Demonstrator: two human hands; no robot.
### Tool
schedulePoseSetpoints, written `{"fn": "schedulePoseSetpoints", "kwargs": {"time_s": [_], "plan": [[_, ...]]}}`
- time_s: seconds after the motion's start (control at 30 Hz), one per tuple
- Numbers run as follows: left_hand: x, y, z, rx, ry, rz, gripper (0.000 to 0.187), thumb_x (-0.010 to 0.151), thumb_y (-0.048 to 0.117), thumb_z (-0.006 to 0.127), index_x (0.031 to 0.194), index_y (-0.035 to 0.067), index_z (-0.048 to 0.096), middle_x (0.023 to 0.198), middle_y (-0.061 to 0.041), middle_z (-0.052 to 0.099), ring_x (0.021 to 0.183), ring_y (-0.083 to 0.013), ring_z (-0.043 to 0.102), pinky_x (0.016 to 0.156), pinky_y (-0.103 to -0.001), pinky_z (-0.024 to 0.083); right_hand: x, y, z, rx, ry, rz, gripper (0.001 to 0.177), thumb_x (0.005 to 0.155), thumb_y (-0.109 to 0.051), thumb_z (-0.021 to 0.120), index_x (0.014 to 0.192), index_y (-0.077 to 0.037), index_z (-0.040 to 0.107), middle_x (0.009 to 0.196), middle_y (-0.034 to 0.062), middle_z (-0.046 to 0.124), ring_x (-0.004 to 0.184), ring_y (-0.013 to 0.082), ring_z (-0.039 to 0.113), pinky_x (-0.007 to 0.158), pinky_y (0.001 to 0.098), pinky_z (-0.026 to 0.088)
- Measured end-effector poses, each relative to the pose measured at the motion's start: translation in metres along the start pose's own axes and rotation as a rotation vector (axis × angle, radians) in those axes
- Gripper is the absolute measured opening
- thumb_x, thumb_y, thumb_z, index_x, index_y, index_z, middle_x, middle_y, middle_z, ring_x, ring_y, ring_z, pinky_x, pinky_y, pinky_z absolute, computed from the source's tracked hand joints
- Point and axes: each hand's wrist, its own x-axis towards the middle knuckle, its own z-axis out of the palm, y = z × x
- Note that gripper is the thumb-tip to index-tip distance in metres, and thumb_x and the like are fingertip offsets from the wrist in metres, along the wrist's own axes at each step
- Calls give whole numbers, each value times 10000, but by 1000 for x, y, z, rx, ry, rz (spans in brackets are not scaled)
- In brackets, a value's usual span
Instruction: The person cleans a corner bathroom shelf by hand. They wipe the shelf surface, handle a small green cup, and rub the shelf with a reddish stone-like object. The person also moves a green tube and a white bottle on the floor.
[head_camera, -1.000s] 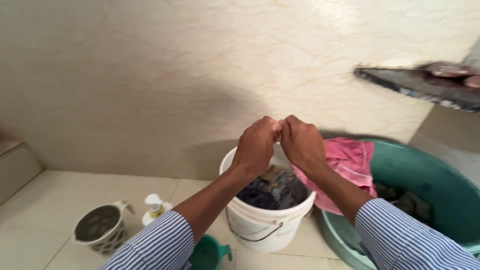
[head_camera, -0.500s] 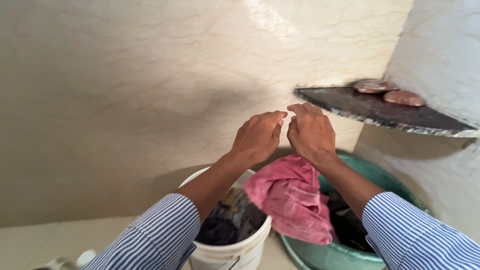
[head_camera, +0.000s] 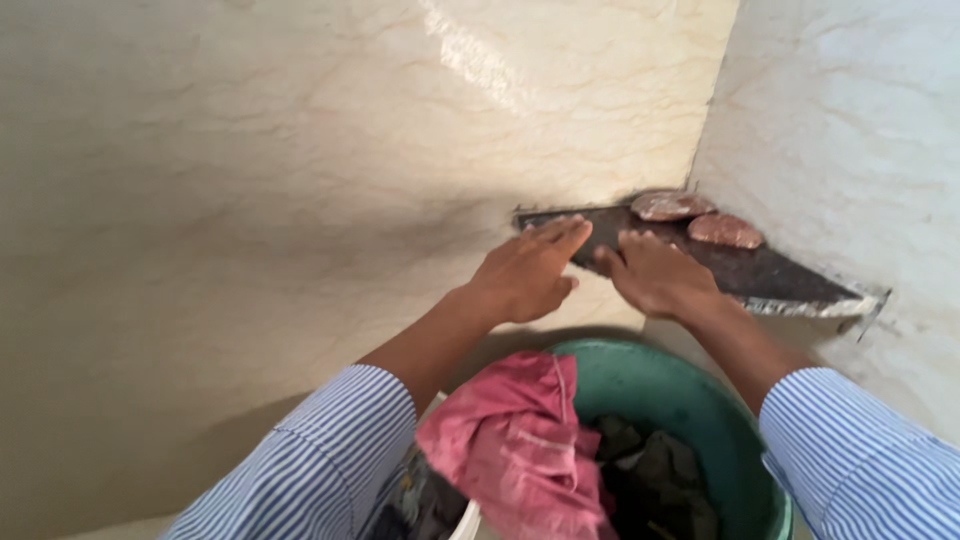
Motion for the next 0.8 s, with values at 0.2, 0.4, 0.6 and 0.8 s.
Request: {"fn": "schedulePoseSetpoints", "kwargs": {"time_s": [0.2,0.4,0.6,0.8], "plan": [[33,-17,17,137,-166,-104,793,894,293,703,1539,68,301,1625,-118,330,1488,-297,326,1200,-473,294,45,28,10,14,-134,-134,856,989,-674,145,1632,-115,73,1732,33,44,1601,195,26,1298,405,77],[45,-31,25,99,-201,-313,778,844,270,751,1499,97,369,1607,-89,369,1482,-271,360,1139,-451,409,85,13,16,-11,-156,-287,807,1019,-599,187,1622,-77,65,1730,69,10,1602,221,-23,1285,438,52],[61,-42,26,52,-191,-404,633,829,106,694,1416,107,457,1548,-67,458,1422,-268,448,1071,-451,478,92,-8,14,31,-168,-452,774,1020,-549,231,1628,-89,98,1713,111,77,1587,259,39,1275,474,62],[79,-41,23,69,-223,-356,536,823,127,728,1316,111,517,1442,-84,547,1335,-303,526,1007,-480,507,129,6,30,66,-77,-395,758,1031,-525,249,1602,-34,176,1700,169,147,1584,294,115,1276,460,148]]}}
